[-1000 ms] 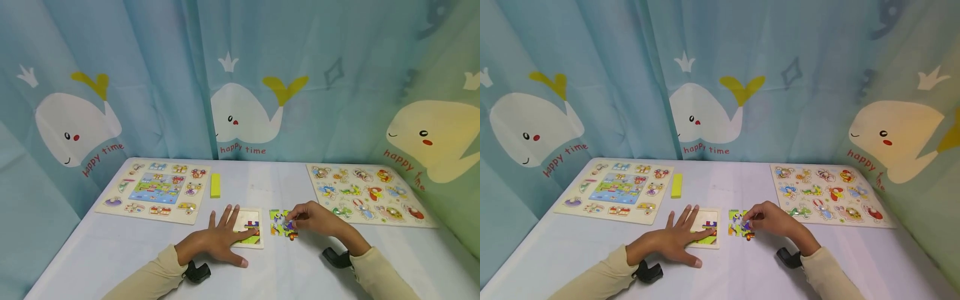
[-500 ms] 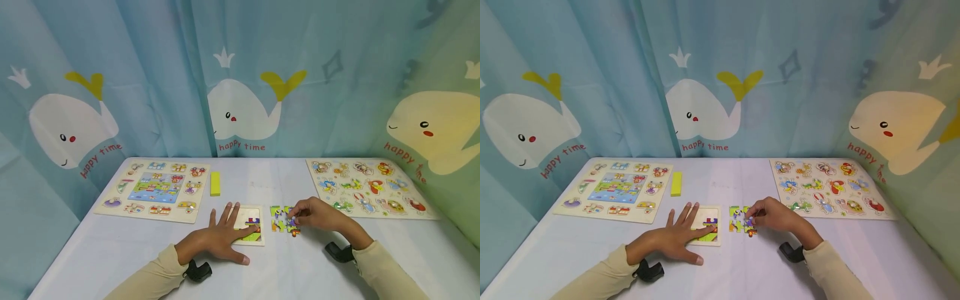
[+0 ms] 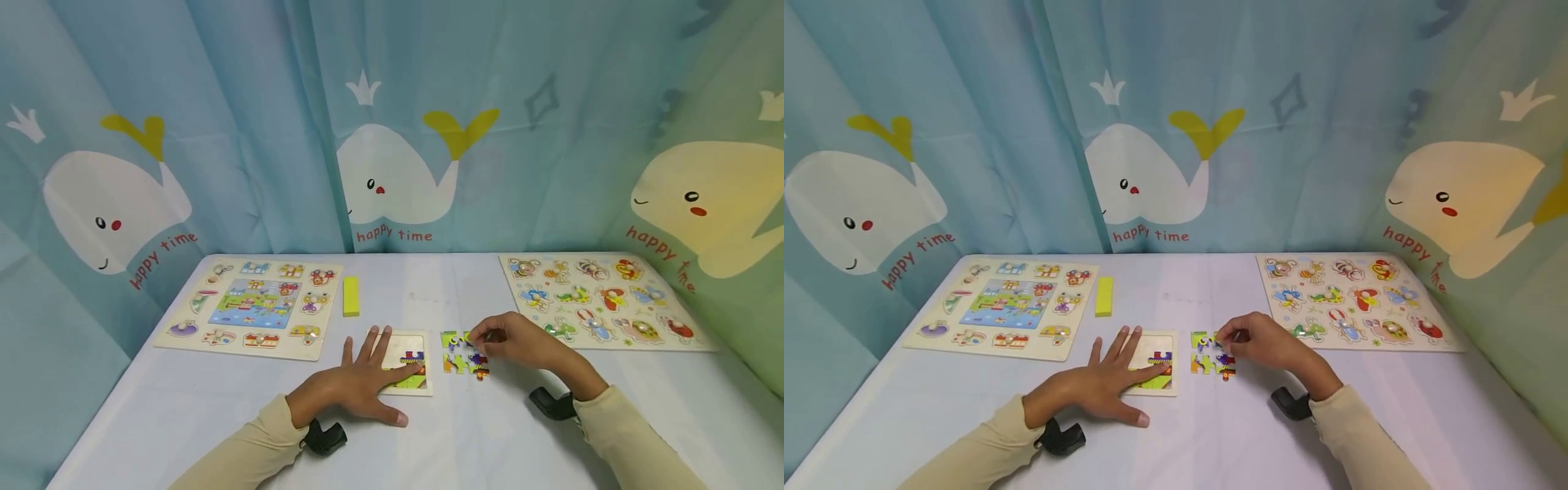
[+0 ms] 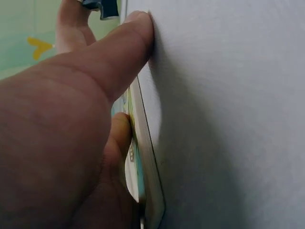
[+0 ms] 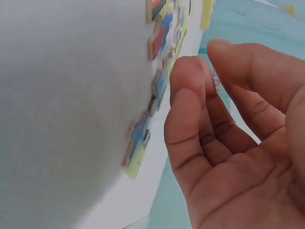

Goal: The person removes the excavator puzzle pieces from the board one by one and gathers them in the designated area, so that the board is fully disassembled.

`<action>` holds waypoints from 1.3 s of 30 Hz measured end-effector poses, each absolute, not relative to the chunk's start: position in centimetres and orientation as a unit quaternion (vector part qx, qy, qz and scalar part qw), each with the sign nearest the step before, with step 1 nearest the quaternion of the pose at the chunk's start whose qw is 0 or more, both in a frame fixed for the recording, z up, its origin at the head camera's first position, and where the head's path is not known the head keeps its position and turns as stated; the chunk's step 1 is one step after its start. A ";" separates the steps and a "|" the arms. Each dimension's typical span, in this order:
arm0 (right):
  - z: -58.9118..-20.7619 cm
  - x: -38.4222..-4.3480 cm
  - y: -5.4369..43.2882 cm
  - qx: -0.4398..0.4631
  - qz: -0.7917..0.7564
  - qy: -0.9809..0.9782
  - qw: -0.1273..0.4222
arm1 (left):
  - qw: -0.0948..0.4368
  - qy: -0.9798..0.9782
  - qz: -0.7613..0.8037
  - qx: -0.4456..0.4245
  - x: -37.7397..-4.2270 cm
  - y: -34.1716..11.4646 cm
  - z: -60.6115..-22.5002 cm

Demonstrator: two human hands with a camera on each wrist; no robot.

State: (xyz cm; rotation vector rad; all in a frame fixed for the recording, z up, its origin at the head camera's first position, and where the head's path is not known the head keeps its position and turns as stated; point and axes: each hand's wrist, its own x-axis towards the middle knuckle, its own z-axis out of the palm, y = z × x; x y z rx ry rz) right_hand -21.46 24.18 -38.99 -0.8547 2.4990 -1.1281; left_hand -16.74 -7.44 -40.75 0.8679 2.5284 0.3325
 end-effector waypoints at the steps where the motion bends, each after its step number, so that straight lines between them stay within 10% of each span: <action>1: -39.0 -21.5 24.1 -0.295 -0.391 0.861 0.134 | 0.221 0.915 0.120 0.316 -16.7 -7.4 -40.7; 39: -39.2 -22.0 16.4 -0.324 -0.380 0.849 0.172 | 0.253 0.855 0.159 0.425 -17.5 -7.7 -40.8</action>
